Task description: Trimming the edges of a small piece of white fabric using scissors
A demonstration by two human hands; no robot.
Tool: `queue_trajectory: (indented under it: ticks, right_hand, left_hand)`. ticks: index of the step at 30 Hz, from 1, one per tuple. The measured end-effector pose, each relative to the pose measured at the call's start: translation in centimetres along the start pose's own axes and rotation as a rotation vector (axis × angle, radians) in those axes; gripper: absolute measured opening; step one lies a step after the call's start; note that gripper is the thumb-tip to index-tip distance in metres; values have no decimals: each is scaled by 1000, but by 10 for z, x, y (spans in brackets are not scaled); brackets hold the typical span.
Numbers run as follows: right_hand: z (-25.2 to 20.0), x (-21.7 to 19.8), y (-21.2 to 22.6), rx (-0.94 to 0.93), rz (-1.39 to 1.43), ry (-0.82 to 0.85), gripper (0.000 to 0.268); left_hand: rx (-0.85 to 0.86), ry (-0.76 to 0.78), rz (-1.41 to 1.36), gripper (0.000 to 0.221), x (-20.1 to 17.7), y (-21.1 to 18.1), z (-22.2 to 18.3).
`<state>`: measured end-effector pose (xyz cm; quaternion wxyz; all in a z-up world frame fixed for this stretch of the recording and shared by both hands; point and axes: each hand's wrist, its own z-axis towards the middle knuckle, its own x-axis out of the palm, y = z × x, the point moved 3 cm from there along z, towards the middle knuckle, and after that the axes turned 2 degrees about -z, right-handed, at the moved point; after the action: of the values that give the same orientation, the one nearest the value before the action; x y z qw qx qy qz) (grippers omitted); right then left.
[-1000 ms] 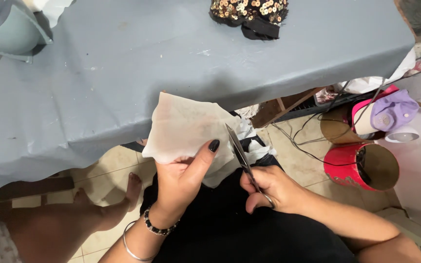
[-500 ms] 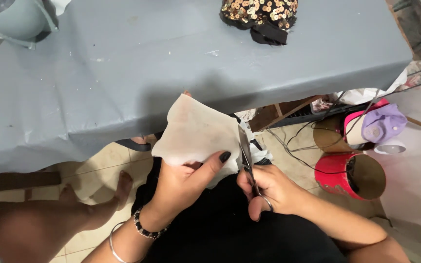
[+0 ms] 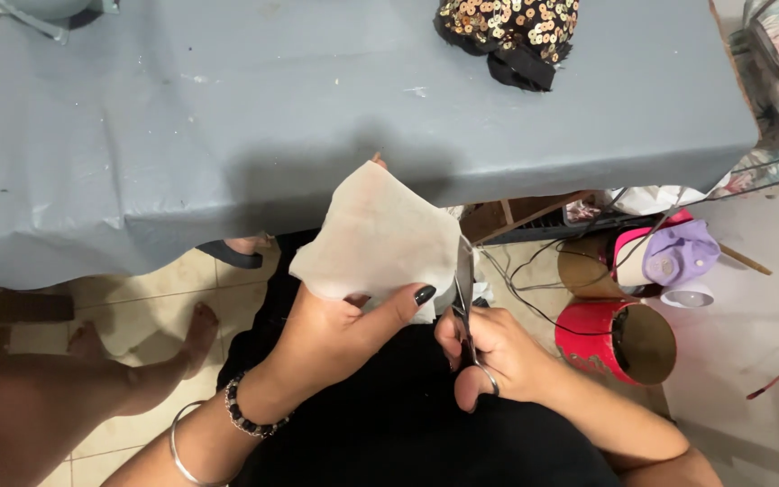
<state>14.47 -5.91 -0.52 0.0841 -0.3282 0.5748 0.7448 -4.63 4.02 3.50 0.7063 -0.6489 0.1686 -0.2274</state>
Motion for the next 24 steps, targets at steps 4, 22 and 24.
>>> queue_trajectory:
  ticks: [4, 22, 24]
  right_hand:
    - [-1, 0, -1, 19, 21, -26, 68]
    - [-17, -7, -8, 24, 4, 25, 56]
    - [-21, -8, -10, 41, 0, 60, 56]
  left_hand:
    - [21, 15, -43, 37, 0, -6, 1]
    - [128, 211, 28, 72, -17, -26, 8]
    - [85, 237, 69, 58, -19, -26, 7]
